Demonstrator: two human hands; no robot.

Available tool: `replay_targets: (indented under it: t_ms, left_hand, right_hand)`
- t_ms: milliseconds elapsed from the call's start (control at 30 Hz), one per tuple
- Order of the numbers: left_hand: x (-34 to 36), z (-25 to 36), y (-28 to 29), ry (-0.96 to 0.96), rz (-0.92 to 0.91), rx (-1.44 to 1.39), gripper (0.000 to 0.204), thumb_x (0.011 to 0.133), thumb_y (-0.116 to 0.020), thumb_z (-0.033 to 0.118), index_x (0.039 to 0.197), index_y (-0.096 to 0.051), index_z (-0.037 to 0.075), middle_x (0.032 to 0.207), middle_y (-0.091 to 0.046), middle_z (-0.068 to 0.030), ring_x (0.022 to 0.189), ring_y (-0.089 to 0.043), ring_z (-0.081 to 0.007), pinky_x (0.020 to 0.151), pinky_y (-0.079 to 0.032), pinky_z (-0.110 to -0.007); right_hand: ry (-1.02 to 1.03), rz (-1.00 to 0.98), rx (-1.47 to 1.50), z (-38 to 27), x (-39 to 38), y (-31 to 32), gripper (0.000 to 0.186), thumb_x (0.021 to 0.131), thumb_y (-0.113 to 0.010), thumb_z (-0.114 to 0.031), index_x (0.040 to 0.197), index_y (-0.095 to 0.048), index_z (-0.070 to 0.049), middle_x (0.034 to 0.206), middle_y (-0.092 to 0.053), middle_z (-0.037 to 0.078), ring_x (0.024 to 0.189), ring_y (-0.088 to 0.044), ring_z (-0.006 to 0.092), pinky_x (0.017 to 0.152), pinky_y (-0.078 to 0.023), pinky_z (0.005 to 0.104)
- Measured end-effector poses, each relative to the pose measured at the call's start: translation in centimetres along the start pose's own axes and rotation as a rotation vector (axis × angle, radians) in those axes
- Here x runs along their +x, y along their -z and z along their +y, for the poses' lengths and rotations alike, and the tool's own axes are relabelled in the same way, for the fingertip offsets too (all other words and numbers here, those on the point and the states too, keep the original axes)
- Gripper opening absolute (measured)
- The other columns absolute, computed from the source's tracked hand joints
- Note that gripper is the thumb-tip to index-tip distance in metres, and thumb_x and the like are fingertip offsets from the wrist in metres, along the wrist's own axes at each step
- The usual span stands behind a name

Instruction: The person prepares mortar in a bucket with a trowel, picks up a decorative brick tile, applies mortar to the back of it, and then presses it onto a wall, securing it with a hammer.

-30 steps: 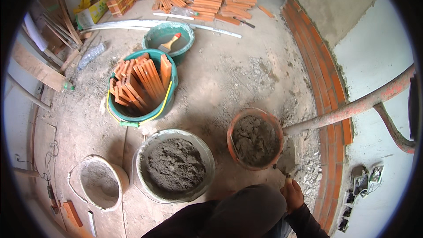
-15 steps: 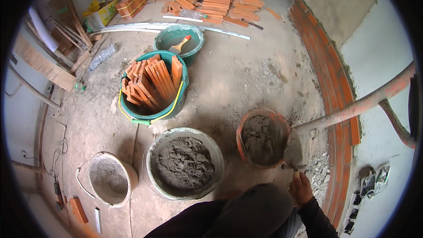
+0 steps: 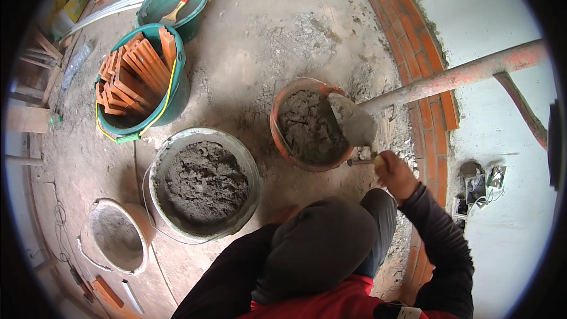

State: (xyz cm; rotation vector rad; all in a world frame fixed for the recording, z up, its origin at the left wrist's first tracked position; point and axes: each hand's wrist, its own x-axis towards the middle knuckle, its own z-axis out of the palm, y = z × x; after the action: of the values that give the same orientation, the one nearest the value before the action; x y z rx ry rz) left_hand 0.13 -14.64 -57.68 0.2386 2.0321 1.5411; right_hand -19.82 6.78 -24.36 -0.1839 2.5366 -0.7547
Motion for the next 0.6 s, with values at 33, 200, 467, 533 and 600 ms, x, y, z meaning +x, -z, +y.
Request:
replay_targets:
  t_ms: [33, 200, 467, 533, 600]
  left_hand:
    - [0.2, 1.0, 0.3, 0.047, -0.030, 0.025, 0.044, 0.094, -0.045, 0.040, 0.119, -0.054, 0.005, 0.121, -0.059, -0.0202, 0.115, -0.055, -0.0388, 0.096, -0.042, -0.046]
    - [-2.0, 5.4, 2.6, 0.116, 0.077, 0.025, 0.040, 0.092, -0.050, 0.041, 0.110, -0.055, 0.007, 0.111, -0.062, -0.0184, 0.107, -0.060, -0.0362, 0.088, -0.046, -0.046]
    - [-1.3, 4.9, 1.6, 0.125, 0.164, -0.032, 0.037, 0.091, -0.052, 0.041, 0.108, -0.055, 0.009, 0.109, -0.063, -0.0163, 0.105, -0.061, -0.0345, 0.085, -0.048, -0.046]
    - [-2.0, 5.1, 2.3, 0.161, 0.180, -0.055, 0.037, 0.091, -0.052, 0.041, 0.110, -0.054, 0.009, 0.111, -0.063, -0.0162, 0.105, -0.061, -0.0346, 0.085, -0.048, -0.046]
    - [-2.0, 5.6, 2.4, 0.139, 0.151, -0.078, 0.037, 0.091, -0.051, 0.041, 0.112, -0.053, 0.010, 0.113, -0.062, -0.0160, 0.107, -0.061, -0.0346, 0.086, -0.048, -0.047]
  right_hand:
    - [0.141, 0.049, -0.297, 0.2, 0.7, 1.4, 0.029, 0.090, -0.056, -0.014, 0.112, -0.048, 0.003, 0.075, -0.064, 0.025, 0.071, -0.065, 0.0406, 0.062, -0.049, 0.0486]
    - [0.061, -0.209, -0.966, -5.0, 7.0, 4.6, 0.032, 0.086, -0.054, -0.012, 0.110, -0.046, 0.007, 0.085, -0.066, 0.028, 0.084, -0.066, 0.0425, 0.076, -0.053, 0.0500]
    - [0.743, -0.739, -1.400, -5.4, 17.8, -1.9, 0.016, 0.071, -0.060, -0.009, 0.058, -0.067, -0.005, 0.069, -0.067, 0.017, 0.076, -0.068, 0.0363, 0.069, -0.054, 0.0434]
    - [0.530, -0.613, -1.168, -8.6, 12.8, -3.0, 0.013, 0.074, -0.059, -0.008, 0.068, -0.068, -0.001, 0.072, -0.067, 0.018, 0.075, -0.068, 0.0364, 0.069, -0.055, 0.0441]
    - [0.389, -0.407, -1.032, -9.5, 6.7, -2.8, 0.021, 0.079, -0.056, -0.007, 0.093, -0.055, 0.009, 0.080, -0.066, 0.025, 0.074, -0.068, 0.0390, 0.069, -0.055, 0.0457]
